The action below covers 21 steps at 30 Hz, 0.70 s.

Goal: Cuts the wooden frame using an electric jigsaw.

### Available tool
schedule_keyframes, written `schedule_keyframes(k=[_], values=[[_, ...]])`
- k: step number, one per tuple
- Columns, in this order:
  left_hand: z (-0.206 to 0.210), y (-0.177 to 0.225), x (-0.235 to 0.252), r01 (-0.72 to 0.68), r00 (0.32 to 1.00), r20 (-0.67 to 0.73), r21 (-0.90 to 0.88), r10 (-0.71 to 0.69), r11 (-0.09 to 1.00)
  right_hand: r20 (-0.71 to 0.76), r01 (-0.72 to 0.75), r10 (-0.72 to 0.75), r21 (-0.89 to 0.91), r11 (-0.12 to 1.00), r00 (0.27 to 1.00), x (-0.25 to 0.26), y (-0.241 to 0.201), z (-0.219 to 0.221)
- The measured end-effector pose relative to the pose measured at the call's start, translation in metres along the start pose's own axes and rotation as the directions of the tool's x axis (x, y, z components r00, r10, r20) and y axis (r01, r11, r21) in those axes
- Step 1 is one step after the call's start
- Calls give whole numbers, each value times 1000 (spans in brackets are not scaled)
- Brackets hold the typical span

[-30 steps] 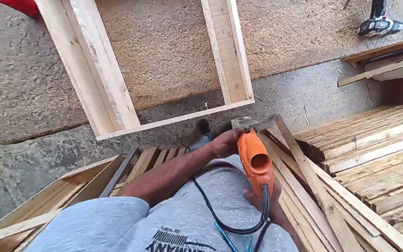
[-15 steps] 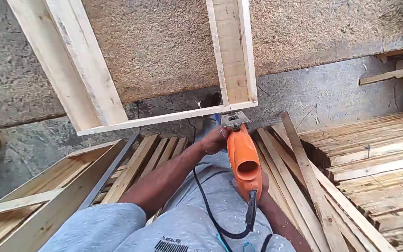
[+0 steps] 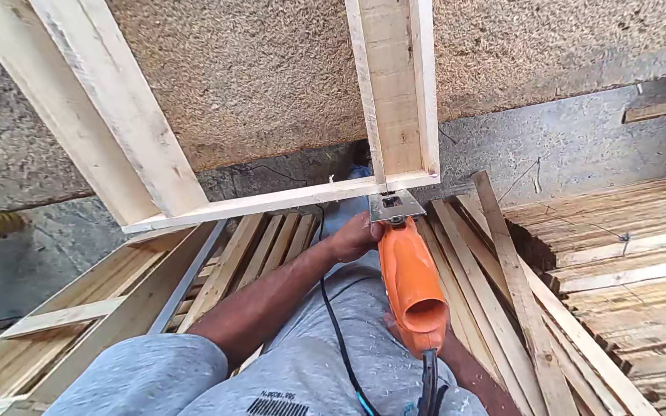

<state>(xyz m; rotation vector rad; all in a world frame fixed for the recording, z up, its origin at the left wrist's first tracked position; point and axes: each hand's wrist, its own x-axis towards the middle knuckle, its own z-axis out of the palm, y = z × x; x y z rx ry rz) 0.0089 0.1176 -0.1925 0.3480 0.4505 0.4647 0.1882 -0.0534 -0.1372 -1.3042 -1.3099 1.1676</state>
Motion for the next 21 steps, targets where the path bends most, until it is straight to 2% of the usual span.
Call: schedule_keyframes(k=[9,11,12,13,14,15,16,17,18,19,20,21], values=[[0,5,2,12,1000,4,19,-12,1000,-92,-11,9,-27,1000,996,5,-14,7],[1,12,-2,106,994,-48,71,-102,992,-126,-6,-1,-56,998,992,1,-12,10],[4,24,-4,212,975,-97,151,-199,966,-132,-6,-2,-63,998,991,0,-10,10],[8,44,-7,351,935,-160,275,-318,895,-139,-7,0,-55,998,990,-1,-9,10],[13,68,-9,478,879,-221,429,-424,767,-149,-7,0,-44,999,989,-2,-9,11],[16,95,-13,543,832,-262,569,-490,617,-147,-7,0,-46,999,989,-1,-10,10],[18,122,-18,541,819,-287,674,-497,503,-148,-7,0,-46,999,989,2,-12,11],[17,148,-22,496,854,-309,730,-419,471,-149,-7,0,-45,999,989,3,-13,11],[13,170,-23,411,912,-338,750,-234,518,-152,-5,-1,-42,999,988,2,-13,12],[7,186,-15,288,932,-363,777,24,560,-146,-4,-3,-45,999,989,1,-12,12],[-3,199,4,178,882,-382,813,276,555,-138,-4,-3,-45,999,990,0,-11,11],[-17,208,29,98,799,-371,856,473,507,-124,-5,-1,-48,999,992,0,-12,10]])
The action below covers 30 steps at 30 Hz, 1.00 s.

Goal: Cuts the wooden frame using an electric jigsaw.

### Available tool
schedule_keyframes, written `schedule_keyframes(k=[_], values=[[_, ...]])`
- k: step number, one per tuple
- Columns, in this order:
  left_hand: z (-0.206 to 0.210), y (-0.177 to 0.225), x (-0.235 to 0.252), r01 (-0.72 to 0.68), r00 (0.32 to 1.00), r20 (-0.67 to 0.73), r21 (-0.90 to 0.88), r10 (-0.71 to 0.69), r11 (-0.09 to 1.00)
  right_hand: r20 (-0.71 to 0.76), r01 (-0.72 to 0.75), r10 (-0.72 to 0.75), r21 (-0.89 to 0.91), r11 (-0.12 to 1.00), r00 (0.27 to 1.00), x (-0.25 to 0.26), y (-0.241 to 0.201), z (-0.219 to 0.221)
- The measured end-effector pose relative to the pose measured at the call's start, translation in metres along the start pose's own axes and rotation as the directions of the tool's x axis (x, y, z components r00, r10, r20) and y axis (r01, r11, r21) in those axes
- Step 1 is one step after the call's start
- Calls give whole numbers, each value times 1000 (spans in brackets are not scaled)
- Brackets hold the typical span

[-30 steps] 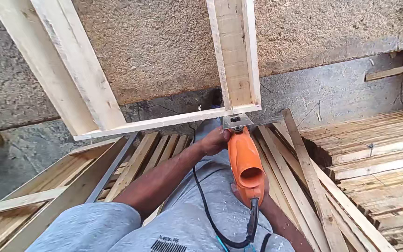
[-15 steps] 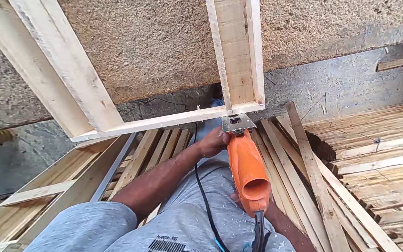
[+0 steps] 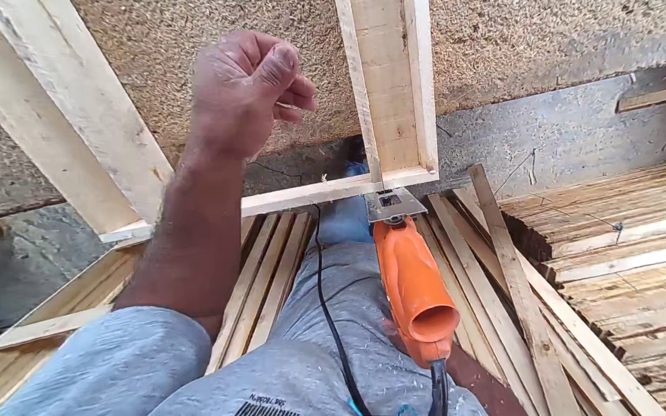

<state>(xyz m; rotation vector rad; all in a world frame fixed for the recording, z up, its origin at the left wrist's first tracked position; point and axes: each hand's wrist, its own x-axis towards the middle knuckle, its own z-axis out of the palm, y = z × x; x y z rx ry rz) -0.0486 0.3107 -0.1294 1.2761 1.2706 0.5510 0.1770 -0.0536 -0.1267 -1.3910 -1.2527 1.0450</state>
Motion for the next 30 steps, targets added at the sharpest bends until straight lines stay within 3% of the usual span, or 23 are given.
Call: schedule_keyframes(k=[2,5,8,13,23,26,30], values=[[15,-14,58,-151,960,-221,101,170,983,23,-7,6,15,1000,1000,3,-2,-2],[54,-31,110,-166,918,-320,231,236,959,25,19,-19,15,1000,999,6,-4,-4],[77,-46,124,-167,941,-279,113,192,980,-29,-14,14,7,1000,999,34,-22,-6],[73,-45,122,-206,940,-247,138,235,969,-23,13,-14,-55,998,1000,46,-22,-8],[73,-50,124,-219,935,-269,79,232,973,-4,30,-30,-51,998,1000,-10,5,-5],[72,-52,125,-247,933,-255,52,252,968,10,64,-63,-55,996,998,36,-16,-6],[72,-50,126,-309,914,-244,96,324,946,-3,106,-106,-45,993,994,43,-15,-5]])
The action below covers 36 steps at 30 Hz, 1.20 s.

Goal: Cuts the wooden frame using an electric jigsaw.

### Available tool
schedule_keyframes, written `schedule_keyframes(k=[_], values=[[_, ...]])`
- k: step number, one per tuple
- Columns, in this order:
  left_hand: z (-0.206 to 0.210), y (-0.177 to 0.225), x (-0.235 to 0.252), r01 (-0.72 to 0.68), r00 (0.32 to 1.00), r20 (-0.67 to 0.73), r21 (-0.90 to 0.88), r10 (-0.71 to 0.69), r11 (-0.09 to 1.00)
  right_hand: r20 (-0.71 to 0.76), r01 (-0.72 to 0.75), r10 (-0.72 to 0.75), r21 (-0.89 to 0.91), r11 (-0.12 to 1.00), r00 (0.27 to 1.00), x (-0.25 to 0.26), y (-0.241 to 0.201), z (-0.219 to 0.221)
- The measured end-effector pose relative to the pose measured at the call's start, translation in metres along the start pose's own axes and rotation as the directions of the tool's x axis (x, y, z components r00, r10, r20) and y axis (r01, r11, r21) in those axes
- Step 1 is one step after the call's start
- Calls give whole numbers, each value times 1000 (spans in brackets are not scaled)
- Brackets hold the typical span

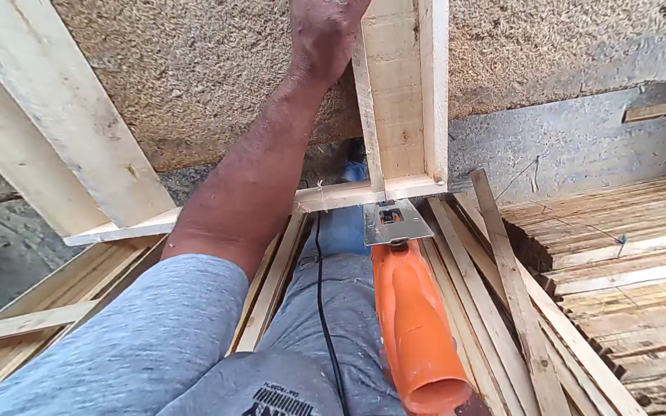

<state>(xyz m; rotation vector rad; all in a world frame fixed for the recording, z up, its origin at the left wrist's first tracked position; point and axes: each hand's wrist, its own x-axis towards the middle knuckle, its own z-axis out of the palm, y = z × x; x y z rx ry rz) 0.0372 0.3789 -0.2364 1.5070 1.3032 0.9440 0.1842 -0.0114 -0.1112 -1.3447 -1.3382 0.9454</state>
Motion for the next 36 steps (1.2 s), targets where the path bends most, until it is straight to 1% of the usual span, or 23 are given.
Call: schedule_keyframes(k=[3,5,7,8,11,13,14,15,16,17,19,20,22,23,25,26,27,30,32,34,36], values=[[-1,1,1,4,1000,-12,65,-3,998,4,-26,26,0,1000,1000,0,-1,-3],[-1,-2,3,-5,1000,-12,34,5,999,4,-57,57,4,998,998,3,-5,-4],[0,-3,3,-19,1000,-20,7,19,1000,-34,-29,30,44,999,999,-6,1,-2],[0,-2,2,-21,1000,-21,14,21,1000,-57,-18,20,45,999,998,-1,-2,-1],[-1,0,1,23,1000,-16,52,-22,998,11,-61,61,-38,997,998,46,-22,-8],[0,2,3,37,999,-32,68,-35,997,106,-120,126,-55,991,986,40,-20,-17],[-1,2,3,49,998,-34,76,-46,996,121,-139,144,-49,989,982,19,-10,-17],[-1,2,2,52,998,-34,83,-50,995,53,-70,72,-34,997,996,-15,11,-11],[0,1,2,46,998,-36,79,-43,996,10,-24,25,-41,999,1000,-36,24,-6],[0,-1,2,36,999,-41,62,-33,997,-11,-16,15,-70,997,1000,-37,26,-5],[0,-3,5,39,999,-36,40,-37,998,-34,-30,26,-110,994,999,-7,14,-4],[0,-2,4,49,998,-29,46,-48,998,-34,-25,22,-109,994,999,-4,13,-4],[-1,0,3,55,998,-24,79,-53,995,-65,54,-58,-60,997,996,-5,21,1],[-1,-1,4,47,999,-29,82,-45,996,-19,27,-29,-74,997,999,12,15,-1],[-1,-5,6,35,999,-35,52,-33,998,19,-9,10,-51,999,1000,41,6,-6],[-1,-6,8,25,999,-35,38,-23,999,43,2,0,-48,999,999,44,7,-8],[-2,-6,11,15,1000,-29,47,-13,999,36,21,-19,-45,999,999,47,7,-7],[-3,-3,15,3,1000,6,102,-4,995,65,65,-63,-32,997,996,14,22,-6],[-2,-4,16,-14,1000,14,91,13,996,-10,91,-91,-8,996,996,-2,30,1],[-1,-3,16,-17,1000,14,81,16,997,-2,65,-65,-42,997,998,11,23,0],[0,-1,15,17,1000,3,77,-17,997,3,58,-58,-54,997,998,25,16,0]])
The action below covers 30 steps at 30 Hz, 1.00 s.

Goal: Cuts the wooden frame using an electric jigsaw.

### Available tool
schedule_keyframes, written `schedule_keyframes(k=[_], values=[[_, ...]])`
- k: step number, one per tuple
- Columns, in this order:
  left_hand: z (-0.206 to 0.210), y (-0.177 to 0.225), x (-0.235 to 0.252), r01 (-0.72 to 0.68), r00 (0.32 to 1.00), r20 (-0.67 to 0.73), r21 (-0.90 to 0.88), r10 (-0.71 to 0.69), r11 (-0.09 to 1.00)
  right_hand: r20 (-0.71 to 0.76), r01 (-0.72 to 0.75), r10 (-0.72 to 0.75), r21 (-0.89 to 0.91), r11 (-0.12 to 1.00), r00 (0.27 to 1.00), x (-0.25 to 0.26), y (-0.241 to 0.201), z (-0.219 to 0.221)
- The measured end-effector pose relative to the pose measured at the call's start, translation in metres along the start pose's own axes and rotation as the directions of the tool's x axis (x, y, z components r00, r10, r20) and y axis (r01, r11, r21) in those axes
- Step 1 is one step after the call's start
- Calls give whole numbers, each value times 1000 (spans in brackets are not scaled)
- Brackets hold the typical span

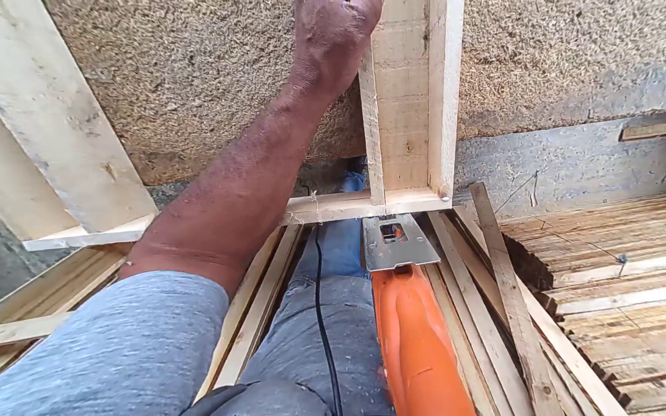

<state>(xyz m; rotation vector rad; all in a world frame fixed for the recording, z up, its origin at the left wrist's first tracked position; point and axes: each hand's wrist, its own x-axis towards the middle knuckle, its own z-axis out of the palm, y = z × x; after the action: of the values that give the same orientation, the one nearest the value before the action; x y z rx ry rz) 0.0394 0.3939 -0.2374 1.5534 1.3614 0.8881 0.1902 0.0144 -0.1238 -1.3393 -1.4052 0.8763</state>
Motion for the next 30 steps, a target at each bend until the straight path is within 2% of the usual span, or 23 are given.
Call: schedule_keyframes(k=[5,7,12,16,18,20,22,25,27,30], values=[[1,7,-1,137,991,-14,61,-136,989,27,-84,85,-22,996,996,-23,-4,1],[1,7,-1,129,992,-14,68,-128,989,57,-115,116,-9,993,992,-23,-7,-1],[1,4,0,65,998,-11,30,-64,997,33,-48,47,10,999,998,-54,9,10],[3,-1,-14,27,1000,13,-31,-26,999,50,-81,81,4,997,995,-21,-10,4],[4,3,-3,11,1000,0,-27,-11,1000,28,-3,3,17,1000,1000,-6,1,4],[3,4,-1,14,1000,7,-18,-14,1000,15,53,-54,44,998,998,-16,11,10],[2,2,-9,17,1000,14,-43,-17,999,35,63,-66,100,993,997,-49,20,14],[2,0,-7,-5,1000,13,-53,5,999,60,68,-74,84,994,995,-69,29,15],[2,0,-5,-9,1000,13,-54,10,998,62,49,-51,39,998,997,-38,20,11],[1,1,-8,21,1000,12,-9,-20,1000,-11,47,-47,33,998,999,-17,13,13]])
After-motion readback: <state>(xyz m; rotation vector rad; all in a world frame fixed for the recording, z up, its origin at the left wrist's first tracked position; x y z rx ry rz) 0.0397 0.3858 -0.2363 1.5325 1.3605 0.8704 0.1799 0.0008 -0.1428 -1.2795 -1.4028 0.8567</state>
